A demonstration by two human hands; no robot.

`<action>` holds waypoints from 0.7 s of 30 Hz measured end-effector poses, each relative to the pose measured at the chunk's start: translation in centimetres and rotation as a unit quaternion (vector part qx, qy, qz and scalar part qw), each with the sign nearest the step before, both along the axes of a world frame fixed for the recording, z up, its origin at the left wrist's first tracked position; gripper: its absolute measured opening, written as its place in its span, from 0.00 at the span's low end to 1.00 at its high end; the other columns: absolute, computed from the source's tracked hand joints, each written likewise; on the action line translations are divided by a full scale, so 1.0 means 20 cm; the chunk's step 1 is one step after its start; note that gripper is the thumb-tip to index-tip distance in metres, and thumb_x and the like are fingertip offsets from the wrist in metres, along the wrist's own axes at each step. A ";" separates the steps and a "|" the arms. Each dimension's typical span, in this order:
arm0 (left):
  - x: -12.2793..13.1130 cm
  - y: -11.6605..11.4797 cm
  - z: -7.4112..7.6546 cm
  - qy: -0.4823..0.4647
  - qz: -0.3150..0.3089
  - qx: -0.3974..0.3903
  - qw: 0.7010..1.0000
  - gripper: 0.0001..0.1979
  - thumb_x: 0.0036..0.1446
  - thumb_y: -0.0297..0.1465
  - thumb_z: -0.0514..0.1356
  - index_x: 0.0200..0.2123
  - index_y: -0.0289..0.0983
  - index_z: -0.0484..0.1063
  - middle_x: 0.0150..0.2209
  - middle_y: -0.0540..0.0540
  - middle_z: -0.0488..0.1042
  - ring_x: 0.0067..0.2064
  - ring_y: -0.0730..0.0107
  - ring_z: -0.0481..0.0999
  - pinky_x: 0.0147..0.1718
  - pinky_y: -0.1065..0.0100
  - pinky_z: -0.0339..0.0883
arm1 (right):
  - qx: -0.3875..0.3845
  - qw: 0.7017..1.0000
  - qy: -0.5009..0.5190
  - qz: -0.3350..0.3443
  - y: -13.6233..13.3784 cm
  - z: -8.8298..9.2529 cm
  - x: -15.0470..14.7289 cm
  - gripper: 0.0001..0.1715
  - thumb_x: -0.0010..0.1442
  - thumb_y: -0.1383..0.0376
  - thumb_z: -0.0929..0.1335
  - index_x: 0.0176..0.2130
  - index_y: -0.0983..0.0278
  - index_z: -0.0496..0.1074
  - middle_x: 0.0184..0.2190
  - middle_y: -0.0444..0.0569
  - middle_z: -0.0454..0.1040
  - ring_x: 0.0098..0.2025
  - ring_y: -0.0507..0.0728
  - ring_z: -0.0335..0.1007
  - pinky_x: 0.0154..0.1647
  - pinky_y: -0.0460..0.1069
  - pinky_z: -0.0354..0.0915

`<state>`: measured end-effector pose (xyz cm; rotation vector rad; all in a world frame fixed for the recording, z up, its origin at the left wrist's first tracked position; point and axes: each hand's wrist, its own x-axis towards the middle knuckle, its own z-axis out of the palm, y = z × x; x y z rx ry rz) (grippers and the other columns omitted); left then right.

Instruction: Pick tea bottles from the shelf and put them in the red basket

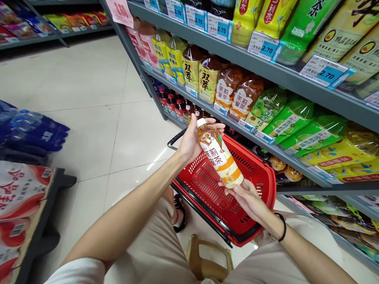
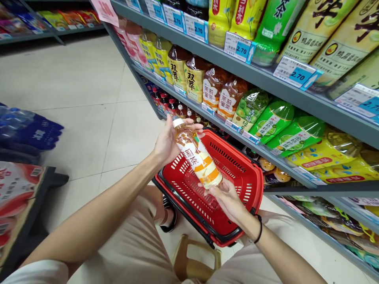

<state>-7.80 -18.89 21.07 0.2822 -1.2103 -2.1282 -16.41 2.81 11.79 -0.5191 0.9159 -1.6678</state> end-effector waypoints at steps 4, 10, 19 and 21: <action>0.00 0.01 0.01 -0.020 -0.003 0.008 1.000 0.28 0.63 0.56 0.56 0.40 0.35 0.75 0.40 0.40 0.84 0.44 0.57 0.84 0.50 0.57 0.76 | 0.006 1.000 -0.005 -0.015 0.00 0.00 0.01 0.27 0.58 0.65 0.79 0.54 0.56 0.72 0.46 0.50 0.82 0.44 0.59 0.81 0.37 0.49 0.71; 0.00 0.02 0.03 -0.044 0.005 -0.005 0.999 0.24 0.63 0.53 0.57 0.39 0.36 0.74 0.36 0.42 0.84 0.42 0.59 0.85 0.44 0.61 0.76 | -0.001 1.000 -0.021 0.004 0.01 0.00 -0.02 0.31 0.61 0.65 0.77 0.58 0.53 0.65 0.40 0.46 0.81 0.33 0.54 0.78 0.31 0.46 0.68; 0.00 -0.02 0.01 -0.030 0.019 0.028 0.999 0.25 0.61 0.55 0.58 0.37 0.37 0.74 0.33 0.43 0.83 0.38 0.61 0.84 0.44 0.61 0.76 | -0.024 0.999 -0.045 -0.012 0.00 0.02 -0.03 0.24 0.69 0.53 0.71 0.60 0.57 0.71 0.52 0.55 0.80 0.47 0.61 0.80 0.45 0.53 0.73; 0.00 -0.02 0.01 -0.028 0.027 0.037 0.999 0.25 0.60 0.55 0.58 0.36 0.37 0.74 0.33 0.43 0.83 0.37 0.62 0.84 0.45 0.61 0.77 | -0.029 0.999 -0.022 -0.017 0.01 0.02 -0.04 0.24 0.65 0.58 0.75 0.59 0.54 0.74 0.57 0.52 0.78 0.50 0.61 0.80 0.48 0.54 0.74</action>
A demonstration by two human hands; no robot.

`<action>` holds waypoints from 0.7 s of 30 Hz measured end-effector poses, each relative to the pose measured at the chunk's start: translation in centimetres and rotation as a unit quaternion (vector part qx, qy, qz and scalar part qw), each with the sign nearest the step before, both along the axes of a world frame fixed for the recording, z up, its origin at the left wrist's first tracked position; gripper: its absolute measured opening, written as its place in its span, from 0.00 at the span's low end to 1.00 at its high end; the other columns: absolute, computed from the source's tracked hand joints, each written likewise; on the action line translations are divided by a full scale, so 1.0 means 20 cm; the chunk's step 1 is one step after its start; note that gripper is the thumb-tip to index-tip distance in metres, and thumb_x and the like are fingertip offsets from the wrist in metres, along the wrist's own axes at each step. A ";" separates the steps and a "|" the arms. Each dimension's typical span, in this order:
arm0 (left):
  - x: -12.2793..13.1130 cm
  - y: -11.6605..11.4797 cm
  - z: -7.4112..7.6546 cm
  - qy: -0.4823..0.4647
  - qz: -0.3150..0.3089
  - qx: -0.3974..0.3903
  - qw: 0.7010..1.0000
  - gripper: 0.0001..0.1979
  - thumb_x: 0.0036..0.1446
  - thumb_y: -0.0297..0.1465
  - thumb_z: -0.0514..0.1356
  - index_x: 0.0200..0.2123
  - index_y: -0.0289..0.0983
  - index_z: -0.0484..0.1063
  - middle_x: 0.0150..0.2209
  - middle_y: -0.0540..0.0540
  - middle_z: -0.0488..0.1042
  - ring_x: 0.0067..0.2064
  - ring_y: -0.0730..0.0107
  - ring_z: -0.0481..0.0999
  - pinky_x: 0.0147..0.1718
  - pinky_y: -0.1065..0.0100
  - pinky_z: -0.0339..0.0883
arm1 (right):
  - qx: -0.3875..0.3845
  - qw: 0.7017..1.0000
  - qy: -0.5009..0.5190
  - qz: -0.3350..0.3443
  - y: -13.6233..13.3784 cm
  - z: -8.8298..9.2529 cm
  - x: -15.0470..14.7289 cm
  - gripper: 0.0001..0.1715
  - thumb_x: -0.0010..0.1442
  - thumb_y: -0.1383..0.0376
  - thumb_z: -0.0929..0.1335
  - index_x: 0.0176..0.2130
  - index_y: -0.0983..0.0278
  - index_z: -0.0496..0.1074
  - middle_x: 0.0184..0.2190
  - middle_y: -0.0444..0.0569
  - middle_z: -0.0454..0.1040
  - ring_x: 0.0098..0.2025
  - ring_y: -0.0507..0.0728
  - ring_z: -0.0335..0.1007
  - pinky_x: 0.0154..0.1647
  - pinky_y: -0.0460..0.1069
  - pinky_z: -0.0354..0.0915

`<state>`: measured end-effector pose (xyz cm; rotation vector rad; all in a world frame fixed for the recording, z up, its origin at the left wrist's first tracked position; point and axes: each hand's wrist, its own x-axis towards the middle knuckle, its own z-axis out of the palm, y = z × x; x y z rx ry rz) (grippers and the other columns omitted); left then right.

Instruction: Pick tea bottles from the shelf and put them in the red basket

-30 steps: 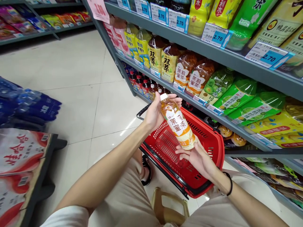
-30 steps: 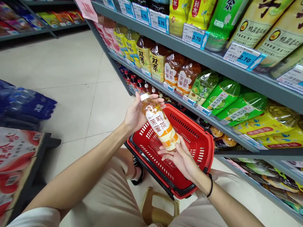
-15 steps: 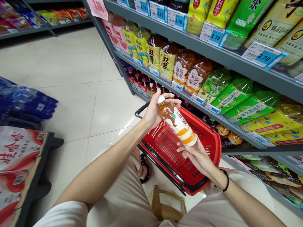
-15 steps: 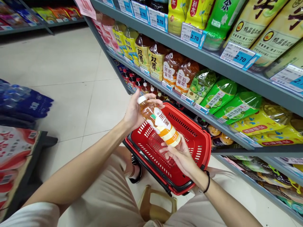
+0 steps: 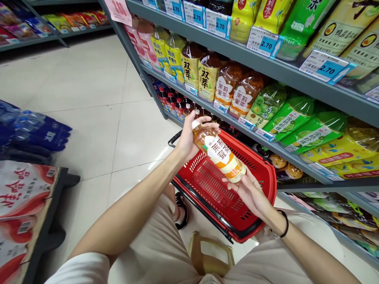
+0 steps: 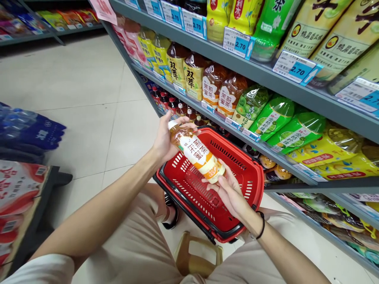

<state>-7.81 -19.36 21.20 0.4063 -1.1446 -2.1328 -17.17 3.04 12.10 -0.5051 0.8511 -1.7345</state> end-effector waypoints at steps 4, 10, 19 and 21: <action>0.01 0.01 0.01 0.006 -0.007 -0.003 1.000 0.22 0.59 0.51 0.59 0.35 0.36 0.75 0.32 0.42 0.83 0.36 0.62 0.83 0.45 0.61 0.77 | 0.007 1.000 0.008 0.019 0.02 -0.02 0.00 0.24 0.56 0.63 0.81 0.52 0.58 0.80 0.54 0.51 0.81 0.53 0.64 0.79 0.58 0.61 0.74; 0.01 0.00 0.00 -0.002 -0.018 -0.017 1.000 0.21 0.57 0.50 0.59 0.33 0.37 0.75 0.33 0.41 0.83 0.37 0.61 0.83 0.41 0.63 0.76 | 0.037 0.999 0.025 0.011 0.01 0.01 0.03 0.30 0.47 0.63 0.84 0.50 0.59 0.81 0.51 0.51 0.83 0.49 0.64 0.82 0.57 0.65 0.75; 0.02 0.07 0.01 -0.007 -0.016 -0.076 0.997 0.24 0.52 0.54 0.60 0.35 0.37 0.75 0.32 0.40 0.83 0.37 0.55 0.84 0.37 0.60 0.77 | 0.038 0.994 0.092 -0.055 -0.01 0.00 0.00 0.38 0.40 0.67 0.85 0.50 0.58 0.77 0.50 0.50 0.83 0.51 0.64 0.81 0.58 0.61 0.74; 0.01 0.07 0.01 0.000 -0.006 -0.074 0.997 0.21 0.52 0.50 0.61 0.35 0.37 0.74 0.32 0.41 0.83 0.37 0.56 0.84 0.37 0.60 0.78 | 0.042 0.990 0.110 -0.080 -0.02 0.00 0.01 0.39 0.38 0.69 0.85 0.50 0.59 0.77 0.50 0.50 0.83 0.51 0.63 0.80 0.57 0.58 0.74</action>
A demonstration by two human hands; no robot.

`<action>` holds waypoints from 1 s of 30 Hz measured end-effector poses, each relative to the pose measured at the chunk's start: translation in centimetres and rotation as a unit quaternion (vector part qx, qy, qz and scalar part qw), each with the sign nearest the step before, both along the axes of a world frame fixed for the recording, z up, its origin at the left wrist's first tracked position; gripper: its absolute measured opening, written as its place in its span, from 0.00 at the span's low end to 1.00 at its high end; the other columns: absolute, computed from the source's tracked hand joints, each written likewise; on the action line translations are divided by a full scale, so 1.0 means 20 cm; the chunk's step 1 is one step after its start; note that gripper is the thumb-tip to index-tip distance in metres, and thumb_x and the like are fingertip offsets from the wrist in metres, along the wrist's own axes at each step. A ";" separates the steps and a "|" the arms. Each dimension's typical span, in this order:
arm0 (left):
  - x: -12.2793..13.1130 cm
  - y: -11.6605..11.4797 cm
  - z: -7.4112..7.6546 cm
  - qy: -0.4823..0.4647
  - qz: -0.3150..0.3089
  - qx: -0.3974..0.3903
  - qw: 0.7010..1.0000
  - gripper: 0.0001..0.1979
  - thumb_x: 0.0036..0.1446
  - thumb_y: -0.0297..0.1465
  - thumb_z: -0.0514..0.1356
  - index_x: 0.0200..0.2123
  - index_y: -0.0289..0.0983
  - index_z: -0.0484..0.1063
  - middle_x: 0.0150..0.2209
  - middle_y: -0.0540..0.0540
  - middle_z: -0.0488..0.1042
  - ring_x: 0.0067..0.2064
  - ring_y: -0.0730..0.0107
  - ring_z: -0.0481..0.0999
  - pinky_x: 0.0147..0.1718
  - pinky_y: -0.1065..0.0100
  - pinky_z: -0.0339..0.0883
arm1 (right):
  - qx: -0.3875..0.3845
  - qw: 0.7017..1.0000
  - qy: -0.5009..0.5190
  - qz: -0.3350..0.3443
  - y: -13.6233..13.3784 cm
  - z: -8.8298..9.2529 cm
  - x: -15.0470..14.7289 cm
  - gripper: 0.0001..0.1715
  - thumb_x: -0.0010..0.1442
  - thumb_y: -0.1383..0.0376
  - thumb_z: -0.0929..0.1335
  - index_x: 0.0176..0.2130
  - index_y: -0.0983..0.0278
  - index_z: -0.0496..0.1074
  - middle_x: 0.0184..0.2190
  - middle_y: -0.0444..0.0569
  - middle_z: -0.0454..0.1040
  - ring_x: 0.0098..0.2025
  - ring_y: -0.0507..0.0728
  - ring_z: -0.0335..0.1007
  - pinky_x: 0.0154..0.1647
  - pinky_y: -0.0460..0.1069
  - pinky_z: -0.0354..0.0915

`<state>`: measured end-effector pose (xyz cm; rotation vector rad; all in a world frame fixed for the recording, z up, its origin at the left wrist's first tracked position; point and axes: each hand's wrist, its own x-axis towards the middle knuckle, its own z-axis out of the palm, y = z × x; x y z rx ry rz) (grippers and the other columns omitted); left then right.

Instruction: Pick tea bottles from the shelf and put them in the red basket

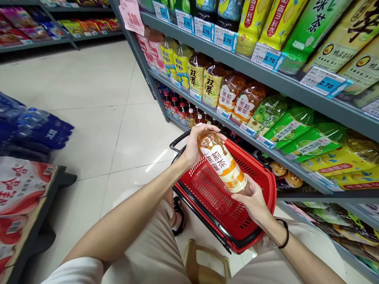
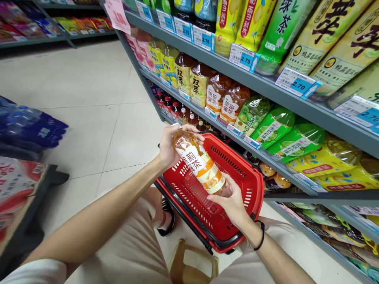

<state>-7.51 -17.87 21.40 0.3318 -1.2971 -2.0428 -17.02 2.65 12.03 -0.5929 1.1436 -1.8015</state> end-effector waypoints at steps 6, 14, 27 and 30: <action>-0.01 -0.01 0.03 0.003 -0.011 0.022 1.000 0.10 0.45 0.36 0.63 0.30 0.36 0.71 0.28 0.44 0.81 0.32 0.56 0.84 0.37 0.56 0.79 | 0.006 0.991 -0.059 0.116 0.01 0.02 0.06 0.29 0.50 0.62 0.82 0.49 0.60 0.75 0.33 0.47 0.82 0.24 0.51 0.69 0.22 0.45 0.62; -0.01 0.01 0.04 0.026 -0.051 0.012 0.998 0.09 0.48 0.35 0.63 0.30 0.35 0.73 0.30 0.43 0.81 0.38 0.53 0.85 0.45 0.53 0.79 | -0.025 0.964 -0.154 0.213 0.01 0.03 0.09 0.28 0.68 0.45 0.66 0.47 0.67 0.78 0.41 0.58 0.80 0.33 0.58 0.73 0.29 0.50 0.67; -0.01 0.01 0.02 0.000 -0.040 -0.005 0.999 0.08 0.52 0.34 0.64 0.33 0.35 0.74 0.34 0.41 0.83 0.40 0.55 0.84 0.47 0.54 0.77 | -0.026 0.998 -0.022 0.053 0.00 0.00 0.01 0.22 0.56 0.53 0.80 0.45 0.62 0.80 0.43 0.52 0.82 0.32 0.56 0.73 0.40 0.54 0.71; 0.00 0.01 0.03 -0.007 -0.046 -0.012 0.999 0.07 0.52 0.34 0.64 0.32 0.35 0.74 0.34 0.41 0.83 0.42 0.56 0.84 0.49 0.53 0.76 | 0.000 1.000 0.007 -0.003 0.01 -0.02 -0.01 0.28 0.50 0.56 0.82 0.49 0.60 0.80 0.48 0.52 0.82 0.47 0.63 0.77 0.55 0.58 0.70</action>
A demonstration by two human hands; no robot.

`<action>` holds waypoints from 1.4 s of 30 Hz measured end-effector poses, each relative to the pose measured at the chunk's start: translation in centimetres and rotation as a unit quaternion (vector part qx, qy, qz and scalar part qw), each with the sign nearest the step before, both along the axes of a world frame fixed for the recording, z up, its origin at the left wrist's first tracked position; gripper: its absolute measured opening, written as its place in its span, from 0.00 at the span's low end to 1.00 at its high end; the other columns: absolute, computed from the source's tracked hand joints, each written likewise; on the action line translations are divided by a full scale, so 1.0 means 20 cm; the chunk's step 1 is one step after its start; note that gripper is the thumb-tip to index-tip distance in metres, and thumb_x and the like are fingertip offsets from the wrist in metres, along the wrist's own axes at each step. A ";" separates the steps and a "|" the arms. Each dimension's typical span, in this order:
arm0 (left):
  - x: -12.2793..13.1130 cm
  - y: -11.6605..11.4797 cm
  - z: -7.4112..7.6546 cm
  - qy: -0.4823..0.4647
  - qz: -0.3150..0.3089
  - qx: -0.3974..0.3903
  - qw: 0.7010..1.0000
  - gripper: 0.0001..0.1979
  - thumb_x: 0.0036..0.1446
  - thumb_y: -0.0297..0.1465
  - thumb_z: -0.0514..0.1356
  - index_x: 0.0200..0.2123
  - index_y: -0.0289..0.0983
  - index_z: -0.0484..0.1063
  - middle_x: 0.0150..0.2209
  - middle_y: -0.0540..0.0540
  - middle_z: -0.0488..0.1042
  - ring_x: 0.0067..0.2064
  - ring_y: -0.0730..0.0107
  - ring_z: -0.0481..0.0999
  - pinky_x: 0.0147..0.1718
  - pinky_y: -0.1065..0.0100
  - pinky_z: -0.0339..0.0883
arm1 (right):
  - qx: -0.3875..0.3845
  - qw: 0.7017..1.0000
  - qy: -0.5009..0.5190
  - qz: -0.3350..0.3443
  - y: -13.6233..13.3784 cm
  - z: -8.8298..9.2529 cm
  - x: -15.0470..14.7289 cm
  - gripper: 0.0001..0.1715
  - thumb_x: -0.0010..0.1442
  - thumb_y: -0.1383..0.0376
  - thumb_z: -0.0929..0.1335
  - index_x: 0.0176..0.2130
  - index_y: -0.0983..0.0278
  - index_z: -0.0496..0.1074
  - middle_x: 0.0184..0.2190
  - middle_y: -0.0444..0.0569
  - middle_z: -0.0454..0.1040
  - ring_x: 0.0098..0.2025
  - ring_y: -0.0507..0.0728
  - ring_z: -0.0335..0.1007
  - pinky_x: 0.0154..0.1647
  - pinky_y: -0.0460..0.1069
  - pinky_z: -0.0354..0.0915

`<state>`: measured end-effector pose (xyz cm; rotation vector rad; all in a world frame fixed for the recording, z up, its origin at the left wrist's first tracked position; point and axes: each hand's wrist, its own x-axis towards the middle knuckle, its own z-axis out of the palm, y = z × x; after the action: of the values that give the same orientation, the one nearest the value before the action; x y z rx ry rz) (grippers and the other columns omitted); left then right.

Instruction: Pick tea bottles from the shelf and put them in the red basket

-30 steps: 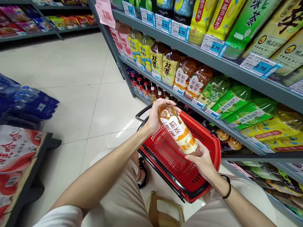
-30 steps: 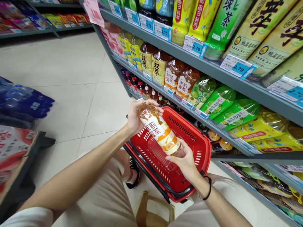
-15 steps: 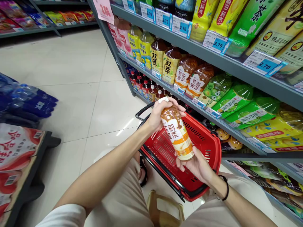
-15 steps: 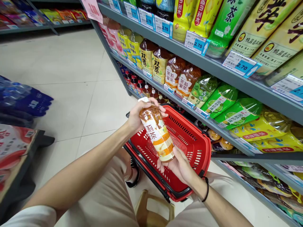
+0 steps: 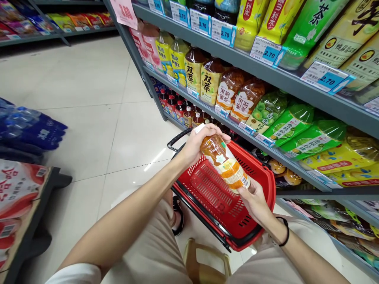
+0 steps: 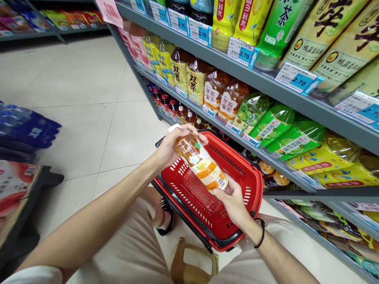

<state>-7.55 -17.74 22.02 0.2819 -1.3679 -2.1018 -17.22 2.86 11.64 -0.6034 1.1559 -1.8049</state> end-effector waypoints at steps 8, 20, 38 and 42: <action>0.00 0.05 -0.01 0.040 0.005 0.067 0.997 0.06 0.47 0.29 0.60 0.23 0.35 0.77 0.25 0.45 0.77 0.36 0.60 0.81 0.56 0.50 0.73 | 0.036 0.975 -0.155 0.153 -0.01 0.06 0.04 0.35 0.62 0.37 0.67 0.48 0.63 0.79 0.41 0.57 0.82 0.37 0.61 0.76 0.35 0.53 0.68; 0.04 -0.02 0.00 0.037 -0.021 0.062 0.997 0.13 0.51 0.37 0.60 0.30 0.34 0.80 0.31 0.40 0.81 0.46 0.50 0.83 0.58 0.49 0.71 | -0.027 0.984 -0.043 0.170 0.02 0.07 0.02 0.29 0.67 0.44 0.69 0.52 0.64 0.78 0.39 0.56 0.83 0.34 0.60 0.77 0.37 0.53 0.70; 0.04 -0.02 -0.02 -0.010 -0.042 0.063 0.997 0.31 0.56 0.55 0.50 0.35 0.34 0.79 0.39 0.36 0.84 0.48 0.51 0.83 0.48 0.56 0.76 | -0.009 0.998 0.047 0.037 0.04 -0.06 -0.02 0.32 0.58 0.54 0.79 0.59 0.58 0.75 0.58 0.53 0.79 0.60 0.67 0.76 0.65 0.66 0.68; 0.05 -0.03 -0.03 -0.004 -0.047 0.055 0.997 0.32 0.56 0.56 0.51 0.35 0.33 0.79 0.40 0.35 0.84 0.49 0.50 0.83 0.48 0.55 0.75 | -0.034 0.995 0.092 -0.008 0.03 -0.04 -0.01 0.32 0.55 0.63 0.81 0.57 0.58 0.76 0.58 0.51 0.80 0.57 0.63 0.78 0.62 0.59 0.73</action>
<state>-6.56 -18.42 21.51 0.2758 -1.2945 -2.2611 -17.35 3.37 10.90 -0.8174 1.2279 -1.8384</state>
